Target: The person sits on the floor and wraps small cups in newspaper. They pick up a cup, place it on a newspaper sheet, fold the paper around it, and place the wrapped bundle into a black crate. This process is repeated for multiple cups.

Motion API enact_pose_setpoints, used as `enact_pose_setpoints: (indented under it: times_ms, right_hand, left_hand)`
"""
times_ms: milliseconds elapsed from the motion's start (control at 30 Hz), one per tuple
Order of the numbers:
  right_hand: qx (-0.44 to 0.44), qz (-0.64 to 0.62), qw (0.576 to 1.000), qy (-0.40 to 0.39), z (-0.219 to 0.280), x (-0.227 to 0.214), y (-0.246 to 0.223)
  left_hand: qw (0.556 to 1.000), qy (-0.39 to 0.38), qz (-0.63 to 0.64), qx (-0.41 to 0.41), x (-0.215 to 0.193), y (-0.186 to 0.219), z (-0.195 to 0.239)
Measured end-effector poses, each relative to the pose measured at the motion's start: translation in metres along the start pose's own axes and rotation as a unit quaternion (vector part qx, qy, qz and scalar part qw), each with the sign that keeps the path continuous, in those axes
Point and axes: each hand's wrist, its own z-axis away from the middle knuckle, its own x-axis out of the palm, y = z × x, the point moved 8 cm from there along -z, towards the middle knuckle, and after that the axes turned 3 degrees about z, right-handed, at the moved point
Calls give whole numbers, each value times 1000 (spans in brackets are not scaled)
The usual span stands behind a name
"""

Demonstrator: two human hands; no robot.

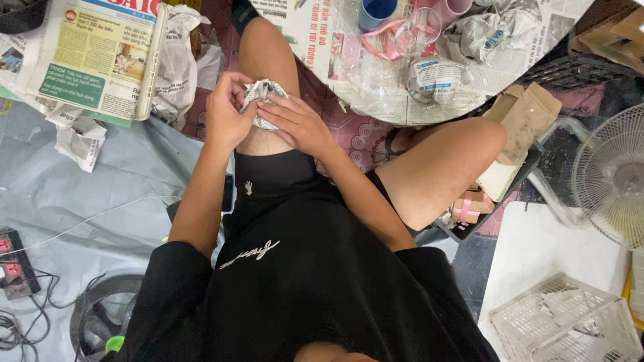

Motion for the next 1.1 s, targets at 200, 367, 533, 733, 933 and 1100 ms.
enact_pose_setpoints:
  times_ms: [200, 367, 533, 733, 933, 1100]
  right_hand:
    - [3, 52, 998, 44, 5, 1, 8]
    - [9, 31, 998, 61, 4, -1, 7]
    - [32, -27, 995, 90, 2, -12, 15]
    - [212, -130, 948, 200, 28, -55, 38]
    - [348, -210, 882, 237, 58, -126, 64]
    - [344, -329, 837, 270, 83, -173, 91]
  left_hand:
    - [954, -16, -159, 252, -9, 53, 22]
    - [915, -105, -254, 296, -12, 62, 23]
    - [891, -139, -268, 339, 0, 53, 4]
    - [948, -243, -61, 197, 47, 37, -23]
    - [921, -323, 216, -7, 141, 13, -42]
    - [852, -359, 376, -58, 213, 31, -85]
